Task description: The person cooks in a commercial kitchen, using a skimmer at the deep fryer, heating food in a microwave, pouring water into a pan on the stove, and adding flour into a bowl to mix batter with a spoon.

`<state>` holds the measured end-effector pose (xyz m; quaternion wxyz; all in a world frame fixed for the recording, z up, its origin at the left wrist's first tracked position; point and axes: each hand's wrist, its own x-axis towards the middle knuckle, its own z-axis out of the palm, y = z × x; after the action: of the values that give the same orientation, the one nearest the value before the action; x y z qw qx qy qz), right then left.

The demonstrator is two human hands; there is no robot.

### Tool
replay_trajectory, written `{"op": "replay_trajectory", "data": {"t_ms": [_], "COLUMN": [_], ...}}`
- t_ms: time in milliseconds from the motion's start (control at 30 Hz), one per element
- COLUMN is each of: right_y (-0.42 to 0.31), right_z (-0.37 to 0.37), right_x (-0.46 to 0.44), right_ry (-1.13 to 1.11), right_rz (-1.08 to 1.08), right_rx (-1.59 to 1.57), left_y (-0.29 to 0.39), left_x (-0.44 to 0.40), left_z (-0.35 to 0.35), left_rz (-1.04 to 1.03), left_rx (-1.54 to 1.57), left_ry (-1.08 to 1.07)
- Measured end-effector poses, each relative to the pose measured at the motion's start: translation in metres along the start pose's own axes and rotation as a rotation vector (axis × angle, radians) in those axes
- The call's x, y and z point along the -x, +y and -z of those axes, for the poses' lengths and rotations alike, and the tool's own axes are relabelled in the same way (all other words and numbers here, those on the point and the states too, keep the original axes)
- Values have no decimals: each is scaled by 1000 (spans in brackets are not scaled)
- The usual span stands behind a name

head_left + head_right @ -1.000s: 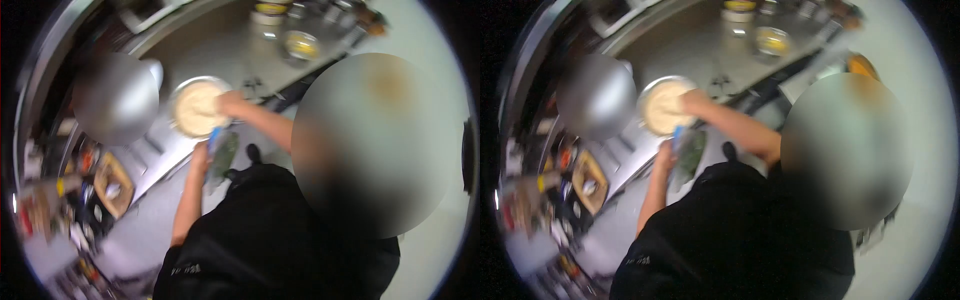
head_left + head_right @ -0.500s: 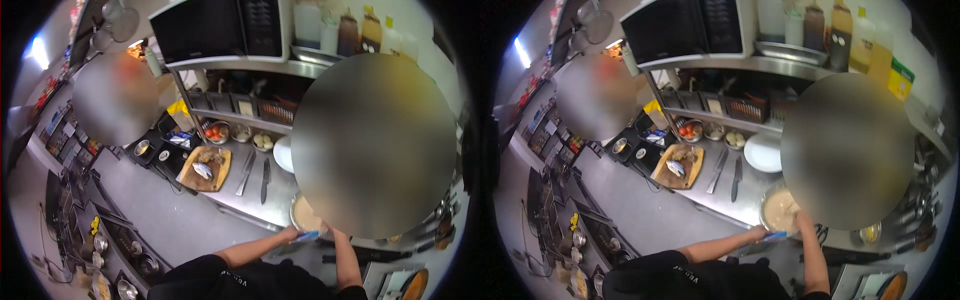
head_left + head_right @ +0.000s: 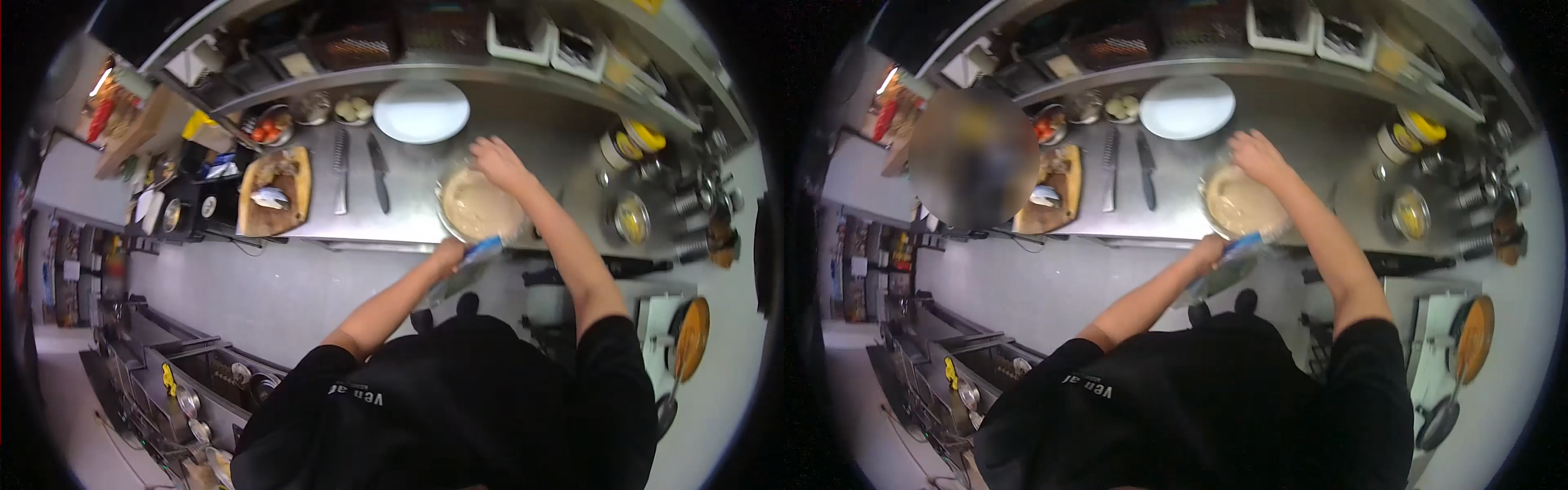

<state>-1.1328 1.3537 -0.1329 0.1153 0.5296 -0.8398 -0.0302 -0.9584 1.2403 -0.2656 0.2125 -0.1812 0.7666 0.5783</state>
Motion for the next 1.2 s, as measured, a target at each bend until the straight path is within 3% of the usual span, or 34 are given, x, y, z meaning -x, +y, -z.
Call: {"op": "replay_trajectory", "data": {"t_ms": [33,67,200,333,500,667,800,900,1000,1100,1133,1200], "right_y": [6,15,43,53,26,-25,-71,-83,-77,-35,-30,-31], "right_z": [-13,-25,-21,-14,-23,-10,9,-34,-55,-29,-37,-60], "right_x": [-9,-13,-7,40,110,138,123,113,106,111,106,97], "right_ry": [48,107,38,-140,-274,-354,-421,-285,-111,-509,-512,-355], "right_rz": [24,55,72,-192,-382,-672,-777,-853,-824,-1011,-1012,-1026], "right_rx": [-104,-201,-104,83,222,19,-217,-343,-416,-479,-483,-188], "left_y": [28,29,26,25,17,30,20,18,14,18,21,26], "left_x": [21,21,20,22,12,19,10,9,3,8,8,14], "left_z": [5,6,1,-4,-13,-20,-23,-21,-21,-13,-12,-14], "left_rz": [205,203,191,153,157,187,200,195,214,232,240,252], "left_rx": [237,162,380,580,563,618,600,611,556,525,505,489], "left_ry": [-13,1,-22,-54,-64,-6,-35,-90,-92,-117,-98,-85]}}
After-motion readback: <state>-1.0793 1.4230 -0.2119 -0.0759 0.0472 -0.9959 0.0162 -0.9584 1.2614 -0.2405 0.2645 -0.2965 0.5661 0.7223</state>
